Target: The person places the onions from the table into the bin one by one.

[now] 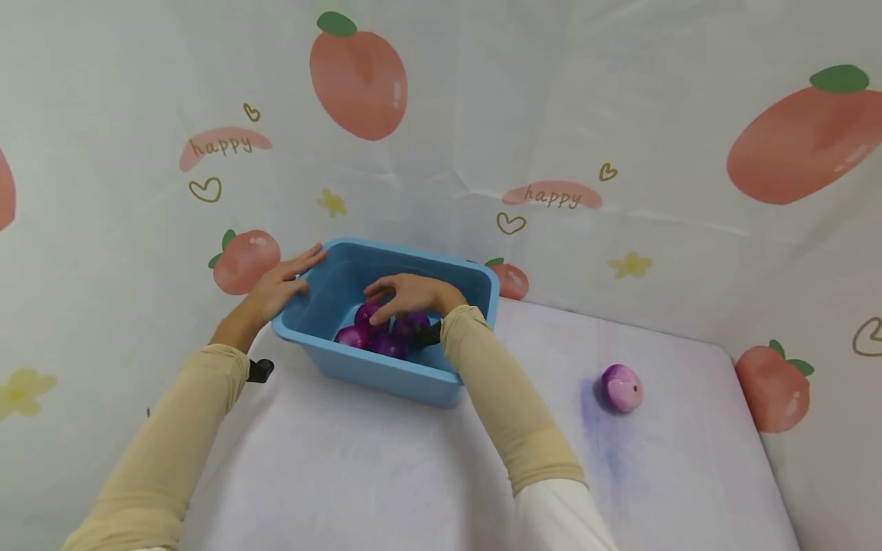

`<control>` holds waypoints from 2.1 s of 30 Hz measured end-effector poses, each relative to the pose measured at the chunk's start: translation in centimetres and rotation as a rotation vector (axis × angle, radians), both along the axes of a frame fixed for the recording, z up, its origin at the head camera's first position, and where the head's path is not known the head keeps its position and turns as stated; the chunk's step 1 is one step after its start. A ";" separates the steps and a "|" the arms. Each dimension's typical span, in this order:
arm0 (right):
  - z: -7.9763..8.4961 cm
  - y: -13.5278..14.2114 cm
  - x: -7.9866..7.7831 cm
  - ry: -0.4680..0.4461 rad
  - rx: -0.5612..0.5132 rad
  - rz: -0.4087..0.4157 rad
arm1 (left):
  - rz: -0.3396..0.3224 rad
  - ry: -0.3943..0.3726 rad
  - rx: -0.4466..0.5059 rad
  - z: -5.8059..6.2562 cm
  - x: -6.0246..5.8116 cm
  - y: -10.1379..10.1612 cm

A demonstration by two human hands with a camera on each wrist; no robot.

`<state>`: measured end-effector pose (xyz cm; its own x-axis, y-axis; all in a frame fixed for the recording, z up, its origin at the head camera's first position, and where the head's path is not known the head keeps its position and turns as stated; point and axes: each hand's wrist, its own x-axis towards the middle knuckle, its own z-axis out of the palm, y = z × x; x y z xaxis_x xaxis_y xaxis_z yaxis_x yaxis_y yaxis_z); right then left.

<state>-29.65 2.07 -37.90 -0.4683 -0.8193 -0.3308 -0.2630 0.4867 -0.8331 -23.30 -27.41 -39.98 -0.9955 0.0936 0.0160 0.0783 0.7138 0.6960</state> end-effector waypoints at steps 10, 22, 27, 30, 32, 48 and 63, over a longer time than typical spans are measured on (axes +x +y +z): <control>4.5 4.8 1.2 0.124 -0.223 -0.133 | -0.012 0.003 0.024 0.0 0.2 0.1; 5.7 14.6 2.2 0.305 -0.220 -0.367 | -0.011 0.000 0.024 0.1 0.3 0.0; 5.0 19.7 2.8 0.352 -0.126 -0.445 | -0.017 0.007 0.024 0.1 0.3 0.1; 4.3 22.7 3.5 0.383 -0.053 -0.467 | -0.019 0.009 0.026 -0.1 0.3 0.0; 3.7 24.6 4.0 0.390 -0.023 -0.476 | -0.018 0.009 0.025 -0.1 0.3 0.0; -3.2 35.1 8.4 0.356 0.121 -0.672 | -0.042 0.016 0.057 -0.3 0.1 -0.1; -6.7 37.2 10.3 0.233 0.193 -0.697 | -0.037 0.006 0.067 -0.2 0.2 -0.1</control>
<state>-19.32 39.28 -44.63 -0.9318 -0.2456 -0.2673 0.0000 0.7364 -0.6766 -23.10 -27.50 -40.15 -0.9912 0.1293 0.0291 0.1082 0.6624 0.7413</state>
